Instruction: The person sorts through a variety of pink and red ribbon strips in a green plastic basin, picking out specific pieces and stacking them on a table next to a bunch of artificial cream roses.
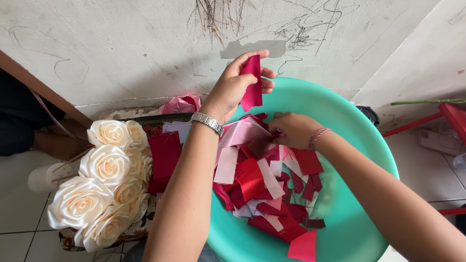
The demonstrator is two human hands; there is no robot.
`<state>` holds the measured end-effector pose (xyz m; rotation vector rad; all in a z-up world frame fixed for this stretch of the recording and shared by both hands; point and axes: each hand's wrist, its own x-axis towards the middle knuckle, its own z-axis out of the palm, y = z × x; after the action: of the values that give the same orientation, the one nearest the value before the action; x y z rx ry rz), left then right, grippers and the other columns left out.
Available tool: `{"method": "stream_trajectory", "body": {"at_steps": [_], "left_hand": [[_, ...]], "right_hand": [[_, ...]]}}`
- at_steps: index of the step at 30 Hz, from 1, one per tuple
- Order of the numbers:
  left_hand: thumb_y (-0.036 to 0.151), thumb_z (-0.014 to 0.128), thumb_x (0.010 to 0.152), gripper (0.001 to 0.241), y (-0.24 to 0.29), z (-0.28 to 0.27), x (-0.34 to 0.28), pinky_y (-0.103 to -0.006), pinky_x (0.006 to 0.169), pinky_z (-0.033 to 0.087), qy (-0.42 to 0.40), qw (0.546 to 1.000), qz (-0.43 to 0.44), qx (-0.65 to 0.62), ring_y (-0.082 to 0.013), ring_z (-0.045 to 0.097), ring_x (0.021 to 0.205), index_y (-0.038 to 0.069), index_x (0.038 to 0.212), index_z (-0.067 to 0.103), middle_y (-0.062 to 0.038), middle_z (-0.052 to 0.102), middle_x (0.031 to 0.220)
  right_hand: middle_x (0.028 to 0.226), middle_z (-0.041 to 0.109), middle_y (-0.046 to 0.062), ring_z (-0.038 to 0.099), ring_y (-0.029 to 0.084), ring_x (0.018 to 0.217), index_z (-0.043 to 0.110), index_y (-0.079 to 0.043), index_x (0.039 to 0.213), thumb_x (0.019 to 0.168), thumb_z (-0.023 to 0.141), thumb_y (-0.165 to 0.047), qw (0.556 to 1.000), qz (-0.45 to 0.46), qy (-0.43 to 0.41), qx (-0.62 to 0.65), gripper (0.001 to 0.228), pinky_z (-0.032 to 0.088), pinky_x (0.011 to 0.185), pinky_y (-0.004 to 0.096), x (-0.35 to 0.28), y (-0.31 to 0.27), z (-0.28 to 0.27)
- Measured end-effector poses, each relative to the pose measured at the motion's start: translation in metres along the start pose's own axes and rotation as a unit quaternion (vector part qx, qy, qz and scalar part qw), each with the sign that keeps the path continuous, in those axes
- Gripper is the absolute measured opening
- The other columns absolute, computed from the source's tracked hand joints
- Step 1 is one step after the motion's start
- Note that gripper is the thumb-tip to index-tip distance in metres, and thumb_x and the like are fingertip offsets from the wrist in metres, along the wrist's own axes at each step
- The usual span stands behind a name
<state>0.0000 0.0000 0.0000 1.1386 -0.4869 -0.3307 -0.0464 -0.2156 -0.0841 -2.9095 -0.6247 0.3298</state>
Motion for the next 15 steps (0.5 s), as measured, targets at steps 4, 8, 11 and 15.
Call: {"method": "stream_trajectory", "body": {"at_steps": [4,8,11,15], "left_hand": [[-0.011,0.041,0.088,0.058,-0.001,-0.002,0.001,-0.0429,0.086,0.069,0.003,1.0,0.001,-0.01,-0.0254,0.075,0.091,0.004,0.142,0.053,-0.02,0.071,0.108],[-0.011,0.041,0.089,0.057,0.002,-0.002,0.001,-0.0426,0.086,0.069,0.004,1.0,0.006,-0.013,-0.0258,0.076,0.091,0.003,0.142,0.053,-0.02,0.071,0.108],[-0.01,0.042,0.089,0.056,0.004,0.0,-0.002,-0.0415,0.086,0.069,0.007,1.0,0.005,-0.003,-0.024,0.076,0.09,0.003,0.142,0.053,-0.019,0.071,0.108],[-0.008,0.045,0.09,0.054,0.006,0.0,-0.002,-0.0381,0.08,0.069,0.016,1.0,-0.012,0.017,-0.0203,0.075,0.084,0.004,0.142,0.053,-0.017,0.07,0.106]], "right_hand": [[0.094,0.074,0.005,0.075,0.029,0.093,0.076,-0.02,0.097,0.073,0.087,-0.032,0.99,-0.02,0.031,0.138,0.029,0.062,0.076,0.044,-0.012,0.008,-0.029],[0.088,0.079,0.009,0.075,0.022,0.085,0.078,-0.012,0.102,0.082,0.084,-0.026,0.968,0.061,0.052,0.239,0.025,0.061,0.077,0.038,-0.034,0.0,-0.066],[0.085,0.078,0.014,0.07,0.023,0.074,0.077,-0.006,0.108,0.082,0.085,-0.015,0.949,0.089,0.08,0.291,0.029,0.058,0.071,0.037,-0.042,0.002,-0.077],[0.074,0.076,0.014,0.063,0.017,0.063,0.075,-0.001,0.101,0.073,0.092,-0.006,0.917,0.079,0.109,0.375,0.033,0.053,0.061,0.03,-0.046,0.008,-0.076]]}}
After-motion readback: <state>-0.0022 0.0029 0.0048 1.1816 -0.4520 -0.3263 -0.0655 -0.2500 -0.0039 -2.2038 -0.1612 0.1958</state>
